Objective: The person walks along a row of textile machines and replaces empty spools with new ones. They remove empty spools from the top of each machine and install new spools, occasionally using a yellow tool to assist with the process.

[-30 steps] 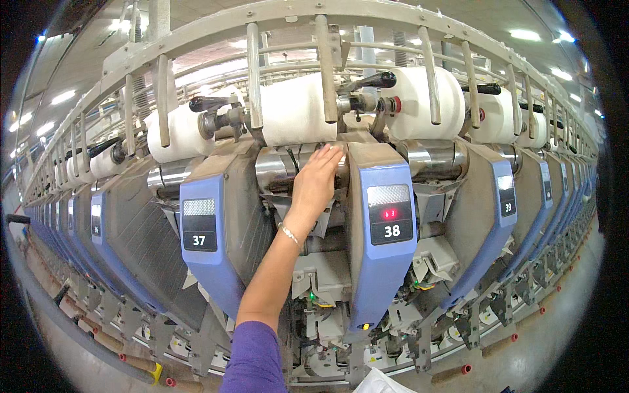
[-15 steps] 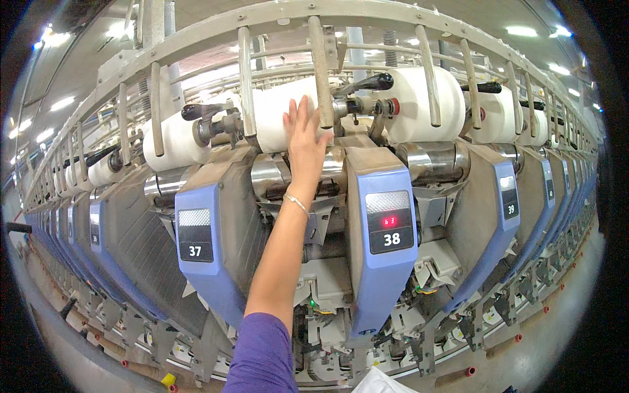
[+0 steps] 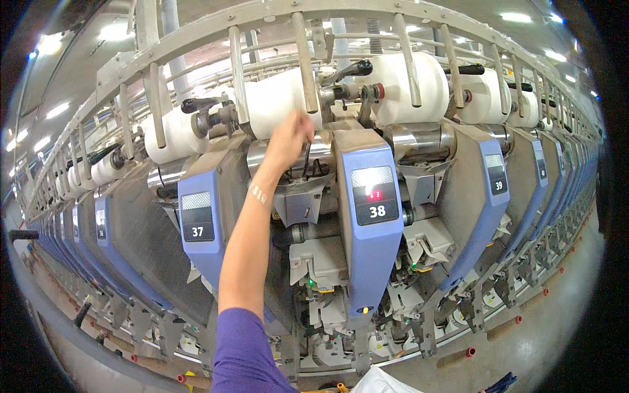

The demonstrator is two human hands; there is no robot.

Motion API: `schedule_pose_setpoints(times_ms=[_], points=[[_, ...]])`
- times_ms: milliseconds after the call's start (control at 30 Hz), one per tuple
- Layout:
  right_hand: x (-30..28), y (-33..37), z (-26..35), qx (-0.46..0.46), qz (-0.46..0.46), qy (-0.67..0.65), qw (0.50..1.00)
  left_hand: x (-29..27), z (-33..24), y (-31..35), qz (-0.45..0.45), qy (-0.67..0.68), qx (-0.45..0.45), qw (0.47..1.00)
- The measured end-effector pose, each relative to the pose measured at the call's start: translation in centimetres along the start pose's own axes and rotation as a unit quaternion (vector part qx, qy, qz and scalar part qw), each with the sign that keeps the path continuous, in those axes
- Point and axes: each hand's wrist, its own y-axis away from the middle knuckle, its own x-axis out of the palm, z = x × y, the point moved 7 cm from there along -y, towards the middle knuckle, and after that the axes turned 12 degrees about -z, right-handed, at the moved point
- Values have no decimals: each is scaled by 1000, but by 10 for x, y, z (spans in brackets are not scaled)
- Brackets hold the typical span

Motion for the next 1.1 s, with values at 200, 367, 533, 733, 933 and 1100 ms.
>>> schedule_pose_setpoints(times_ms=[200, 367, 533, 733, 933, 1100], points=[[2, -2, 0, 11, -11, -13, 1000, 20, -18, 188, 215, -38, 24, 976], [5, -15, -4, 50, 43, 31, 997, 2, -28, 185, 54, -10, -43, 998], [-2, -30, -16, 51, 69, 58, 995, -21, -28, 68, -215, -189, 164, 944], [-22, -25, -31, 27, 21, 25, 999, 0, -14, -4, -306, -236, 237, 891], [-33, -11, -26, 102, 29, 56, 993, 2, -22, -18, -405, -184, 232, 865], [-31, 0, -11, 21, -16, 31, 999, 6, -24, -25, -330, -191, 224, 897]])
